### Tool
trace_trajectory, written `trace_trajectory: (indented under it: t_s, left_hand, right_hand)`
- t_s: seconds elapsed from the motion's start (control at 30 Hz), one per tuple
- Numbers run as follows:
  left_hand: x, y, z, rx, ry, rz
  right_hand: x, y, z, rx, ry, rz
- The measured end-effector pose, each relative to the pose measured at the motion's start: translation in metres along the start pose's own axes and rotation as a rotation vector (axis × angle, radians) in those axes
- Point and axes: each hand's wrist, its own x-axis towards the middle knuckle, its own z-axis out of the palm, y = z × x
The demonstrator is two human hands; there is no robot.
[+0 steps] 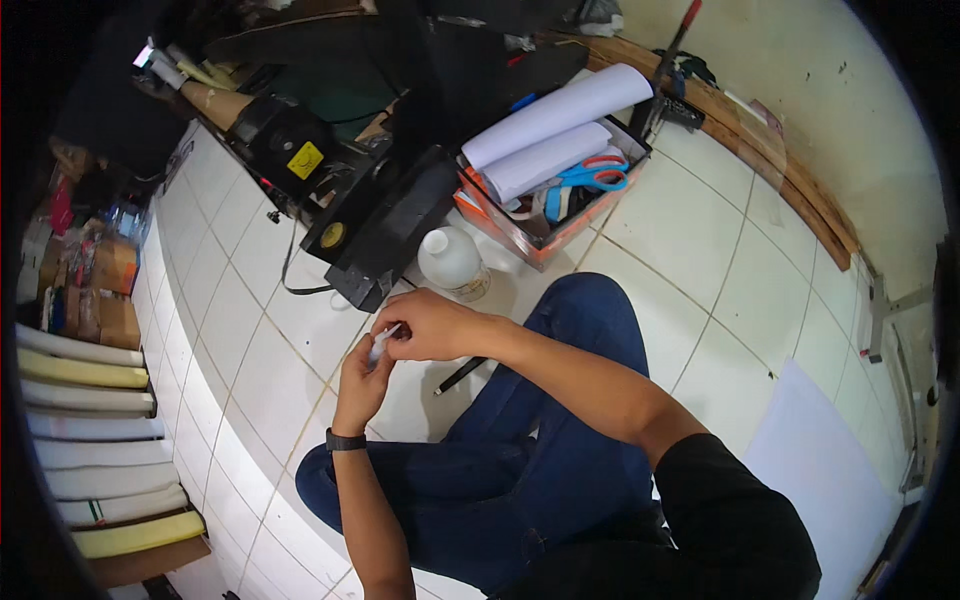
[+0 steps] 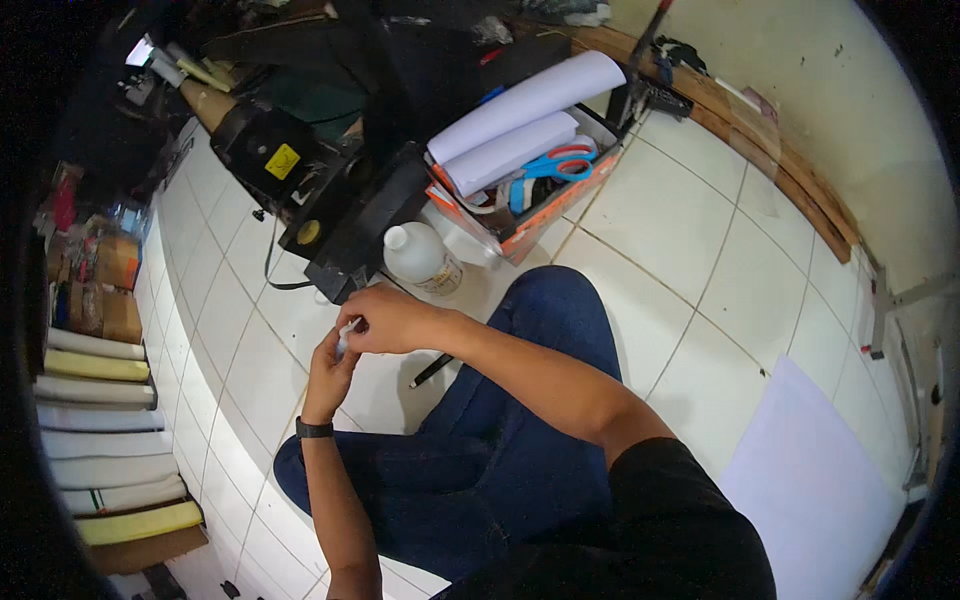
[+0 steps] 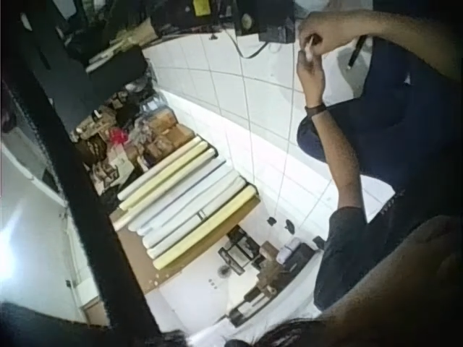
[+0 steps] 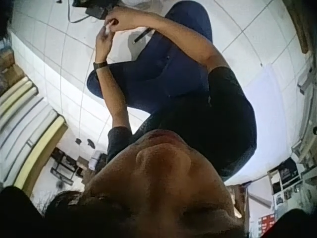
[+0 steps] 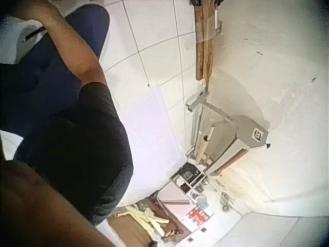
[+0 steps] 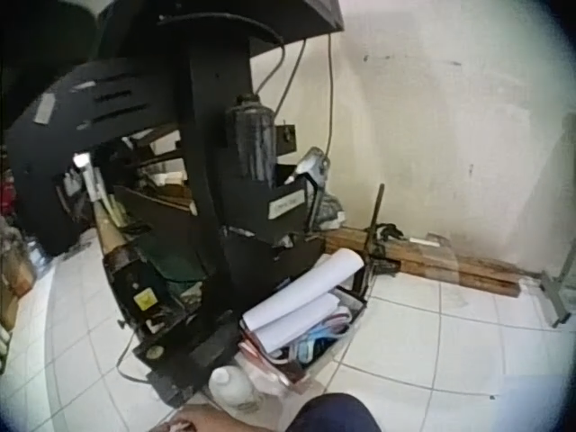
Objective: The recorder is cleaning or applying a substance to a small component from a large format printer using a wipe and a cleaning solution.
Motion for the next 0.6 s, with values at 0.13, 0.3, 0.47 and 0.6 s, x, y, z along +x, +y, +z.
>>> trace_trajectory:
  t_s: [0.13,0.3,0.47,0.6]
  left_hand:
    - [0.002,-0.009,0.000,0.125,0.054,0.035]
    - [-0.003,-0.004,0.006,0.358,0.198,0.193]
    - [0.000,0.009,0.018,0.386,0.234,0.236]
    - [0.001,0.012,0.017,0.353,0.247,0.227]
  right_hand:
    - [-0.002,0.002,0.005,-0.082,0.025,0.041]
    - [-0.003,0.012,0.010,-0.317,-0.004,0.007]
    - [-0.003,0.025,0.015,-0.477,0.043,0.159]
    - [0.002,0.003,0.000,-0.365,0.029,0.265]
